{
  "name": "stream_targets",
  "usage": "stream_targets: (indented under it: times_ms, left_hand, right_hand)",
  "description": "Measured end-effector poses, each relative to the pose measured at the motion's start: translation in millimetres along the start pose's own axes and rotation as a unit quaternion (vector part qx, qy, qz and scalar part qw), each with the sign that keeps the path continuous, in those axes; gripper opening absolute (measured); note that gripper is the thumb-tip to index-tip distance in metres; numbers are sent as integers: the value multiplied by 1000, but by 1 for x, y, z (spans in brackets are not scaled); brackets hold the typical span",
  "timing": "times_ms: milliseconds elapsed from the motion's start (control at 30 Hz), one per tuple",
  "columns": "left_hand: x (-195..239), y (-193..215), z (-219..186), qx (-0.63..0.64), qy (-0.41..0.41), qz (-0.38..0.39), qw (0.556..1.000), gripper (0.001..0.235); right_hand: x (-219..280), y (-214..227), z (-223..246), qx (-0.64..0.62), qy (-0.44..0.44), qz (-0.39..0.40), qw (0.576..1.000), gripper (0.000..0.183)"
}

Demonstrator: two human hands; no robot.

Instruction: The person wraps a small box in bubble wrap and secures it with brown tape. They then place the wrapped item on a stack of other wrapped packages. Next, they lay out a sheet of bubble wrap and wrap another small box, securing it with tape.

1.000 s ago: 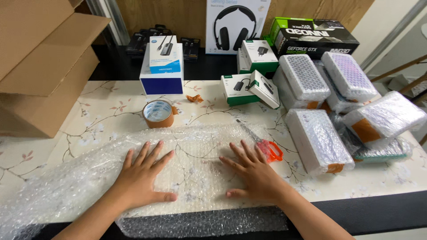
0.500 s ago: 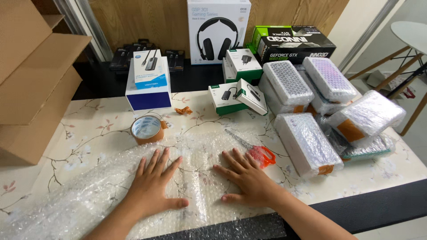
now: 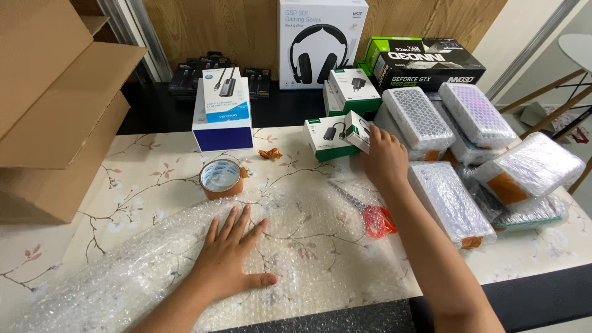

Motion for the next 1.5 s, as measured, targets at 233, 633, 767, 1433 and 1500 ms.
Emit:
stream_targets:
  times_ms: [233, 633, 767, 1433, 1500]
  left_hand:
    - [1, -16, 9, 5, 19, 43, 999, 123]
    - [1, -1, 1, -4, -11, -8, 1000, 123]
    - [4, 57, -11, -74, -47, -180, 980, 117]
    - [-105, 198, 172, 16, 352, -374, 858, 122]
    - [-104, 197, 186, 30, 337, -376, 863, 122]
  right_hand:
    - [-14, -21, 8, 38, 66, -131, 989, 16]
    - [25, -27, 75, 44, 209, -125, 969, 49]
    - [50, -12, 92, -30, 175, -63, 982, 55]
    - [117, -63, 127, -68, 350, 52, 933, 33]
    - [115, -65, 125, -92, 345, 63, 932, 33]
Point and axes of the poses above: each hand's wrist, its own x-axis away from the middle knuckle, its own y-axis out of the back of the hand, z = x × y, the point moved 10 cm from there along -x, towards the middle knuckle, and after that the axes turned 15 degrees about -y, right-handed, at the moved point
